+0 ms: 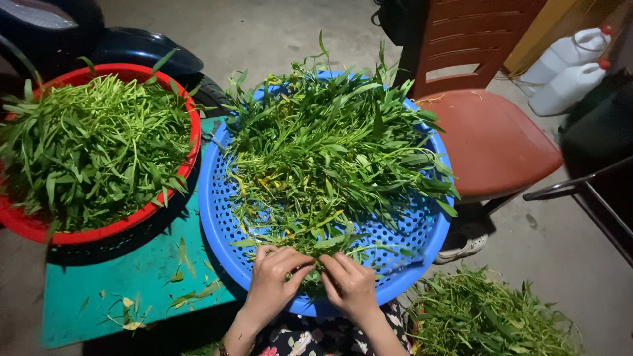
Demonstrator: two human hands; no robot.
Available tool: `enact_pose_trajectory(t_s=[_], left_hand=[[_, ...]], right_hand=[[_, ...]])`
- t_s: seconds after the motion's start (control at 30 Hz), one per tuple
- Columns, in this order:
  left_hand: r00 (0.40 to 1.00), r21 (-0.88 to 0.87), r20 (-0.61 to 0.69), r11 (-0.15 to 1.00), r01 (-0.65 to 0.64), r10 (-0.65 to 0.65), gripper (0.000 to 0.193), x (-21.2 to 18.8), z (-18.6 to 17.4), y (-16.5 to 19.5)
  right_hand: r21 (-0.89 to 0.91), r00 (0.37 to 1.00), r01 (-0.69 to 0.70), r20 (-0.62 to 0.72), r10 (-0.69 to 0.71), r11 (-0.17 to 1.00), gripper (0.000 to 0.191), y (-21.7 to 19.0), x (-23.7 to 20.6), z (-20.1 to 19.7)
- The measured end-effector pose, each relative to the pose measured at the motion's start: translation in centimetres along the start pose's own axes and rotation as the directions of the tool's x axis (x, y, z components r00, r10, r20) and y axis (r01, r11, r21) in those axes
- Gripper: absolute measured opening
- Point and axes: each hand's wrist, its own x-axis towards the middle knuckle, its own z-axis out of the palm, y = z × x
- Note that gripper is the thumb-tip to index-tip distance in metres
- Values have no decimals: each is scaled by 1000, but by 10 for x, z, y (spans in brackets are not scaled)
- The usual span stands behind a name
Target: The person sits at a low table and picks tender leaves and tips from water spinach stems, placing the picked greens into a red basket while discarding stripped stems and yellowed leaves aside. They work through a pile of vegetables in a blue perforated basket, taking stalks one at a time.
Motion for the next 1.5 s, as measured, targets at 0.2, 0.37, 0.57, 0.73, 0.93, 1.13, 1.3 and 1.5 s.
enact_pose_trajectory(t_s=[0.2,0.37,0.57,0.73,0.93,1.13,1.3,1.5], left_hand=[[988,-16,145,998,54,-52,11,-2,-10,1],[943,115,290,984,136,-164,17,-1,-23,4],[973,-241,213,970,-37,90,36,23,-1,1],[942,-331,219,928,-172,253,21,28,21,-15],[963,-554,231,795,249,-140,13,5,55,-31],[978,-479,110,853,209,-178,16,3,57,-25],[995,-57,-46,995,87,-90,9,10,31,-18],[995,143,-2,984,104,-105,22,14,7,-13]], right_hand=[[85,990,-37,-133,48,996,29,-11,-10,3],[143,974,-69,-206,98,987,29,-11,-12,-10],[133,998,3,-70,6,991,37,-21,-20,-8],[399,985,-135,-47,167,907,25,-29,-17,-16],[302,941,-314,-26,337,900,40,-15,-5,-38],[455,856,-495,110,504,741,28,3,-13,-18],[566,717,-682,389,579,464,15,31,-27,-20],[607,647,-735,491,584,304,16,53,-25,-30]])
